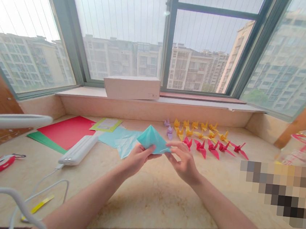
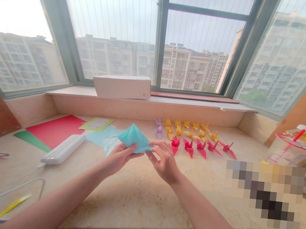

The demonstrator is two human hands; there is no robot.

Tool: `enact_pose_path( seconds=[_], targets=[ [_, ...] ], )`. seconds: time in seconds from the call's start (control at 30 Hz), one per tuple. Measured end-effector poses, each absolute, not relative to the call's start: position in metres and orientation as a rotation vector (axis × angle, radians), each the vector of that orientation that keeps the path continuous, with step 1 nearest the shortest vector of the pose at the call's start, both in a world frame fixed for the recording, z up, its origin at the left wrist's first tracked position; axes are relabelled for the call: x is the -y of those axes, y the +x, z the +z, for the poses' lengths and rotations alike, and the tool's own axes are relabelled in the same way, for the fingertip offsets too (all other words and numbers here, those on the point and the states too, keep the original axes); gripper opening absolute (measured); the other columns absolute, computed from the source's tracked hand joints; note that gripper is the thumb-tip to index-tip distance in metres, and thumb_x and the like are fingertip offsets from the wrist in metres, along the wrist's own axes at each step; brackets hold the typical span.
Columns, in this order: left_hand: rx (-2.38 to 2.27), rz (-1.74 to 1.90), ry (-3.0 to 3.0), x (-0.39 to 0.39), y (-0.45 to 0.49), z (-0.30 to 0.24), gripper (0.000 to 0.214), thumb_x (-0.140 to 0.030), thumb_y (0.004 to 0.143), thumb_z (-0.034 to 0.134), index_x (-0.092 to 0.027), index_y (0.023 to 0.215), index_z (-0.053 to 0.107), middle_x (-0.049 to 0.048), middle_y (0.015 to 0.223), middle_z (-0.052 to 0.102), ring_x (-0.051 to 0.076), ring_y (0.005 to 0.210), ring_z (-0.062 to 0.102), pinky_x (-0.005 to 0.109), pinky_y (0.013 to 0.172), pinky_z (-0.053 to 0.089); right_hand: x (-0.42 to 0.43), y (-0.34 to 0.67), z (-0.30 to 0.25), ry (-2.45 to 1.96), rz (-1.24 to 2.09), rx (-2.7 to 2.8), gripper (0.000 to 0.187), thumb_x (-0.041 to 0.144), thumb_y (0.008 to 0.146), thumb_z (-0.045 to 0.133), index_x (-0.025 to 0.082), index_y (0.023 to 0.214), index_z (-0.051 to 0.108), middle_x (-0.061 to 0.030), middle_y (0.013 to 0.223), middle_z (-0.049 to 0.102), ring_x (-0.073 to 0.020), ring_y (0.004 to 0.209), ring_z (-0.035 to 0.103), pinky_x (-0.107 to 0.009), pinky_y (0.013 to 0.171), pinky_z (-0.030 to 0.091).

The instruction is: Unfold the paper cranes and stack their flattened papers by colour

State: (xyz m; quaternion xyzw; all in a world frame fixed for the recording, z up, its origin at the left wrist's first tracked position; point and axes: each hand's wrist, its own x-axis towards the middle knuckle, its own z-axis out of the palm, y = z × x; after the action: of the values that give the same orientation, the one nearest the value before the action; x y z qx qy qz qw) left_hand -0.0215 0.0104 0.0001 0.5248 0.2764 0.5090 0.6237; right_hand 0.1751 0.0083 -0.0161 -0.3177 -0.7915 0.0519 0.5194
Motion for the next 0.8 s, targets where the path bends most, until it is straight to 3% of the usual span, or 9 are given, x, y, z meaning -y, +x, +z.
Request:
enact_pose_path(
  seconds=[0.3,0.5,0.67,0.8],
  targets=[
    [-0.561,1.018,1.367,-0.003,-0.02,-0.002,0.036,-0.035,0.083,0.071,-0.017,0.114,0.071,0.0116,0.118,0.07,0.03,0.115,0.063,0.047,0.105,0.045,-0.012,0.174,-0.018,-0.86,0.473,1.703,0.017,0.038,0.089,0.063,0.022,0.086,0.069,-0.0093,0.1,0.067,-0.0253,0.097,0.064,-0.04,0.087,0.051],
    [-0.661,1.068,1.346,-0.01,-0.019,-0.01,0.036,-0.036,0.08,0.073,-0.017,0.11,0.072,0.0101,0.114,0.073,0.029,0.109,0.066,0.046,0.101,0.049,-0.019,0.169,-0.025,-0.82,0.955,1.406,0.043,0.046,0.076,0.075,0.022,0.109,0.061,-0.004,0.085,0.069,-0.0208,0.08,0.066,-0.034,0.073,0.054],
    [-0.728,1.065,1.343,-0.01,-0.019,-0.008,0.036,-0.04,0.078,0.074,-0.012,0.101,0.075,0.0136,0.101,0.076,0.029,0.096,0.071,0.044,0.093,0.054,-0.021,0.165,-0.025,-0.852,1.039,1.31,0.033,0.049,0.069,0.079,0.02,0.079,0.067,-0.0039,0.07,0.069,-0.0194,0.066,0.063,-0.034,0.065,0.051],
    [-0.784,0.968,1.411,-0.008,-0.022,-0.004,0.043,-0.05,0.083,0.066,-0.008,0.075,0.074,0.0156,0.076,0.075,0.026,0.068,0.073,0.039,0.069,0.058,-0.021,0.167,-0.025,-0.887,0.941,1.341,0.027,0.046,0.071,0.078,0.021,0.073,0.068,-0.0034,0.071,0.07,-0.0209,0.07,0.064,-0.035,0.07,0.05]
  ],
)
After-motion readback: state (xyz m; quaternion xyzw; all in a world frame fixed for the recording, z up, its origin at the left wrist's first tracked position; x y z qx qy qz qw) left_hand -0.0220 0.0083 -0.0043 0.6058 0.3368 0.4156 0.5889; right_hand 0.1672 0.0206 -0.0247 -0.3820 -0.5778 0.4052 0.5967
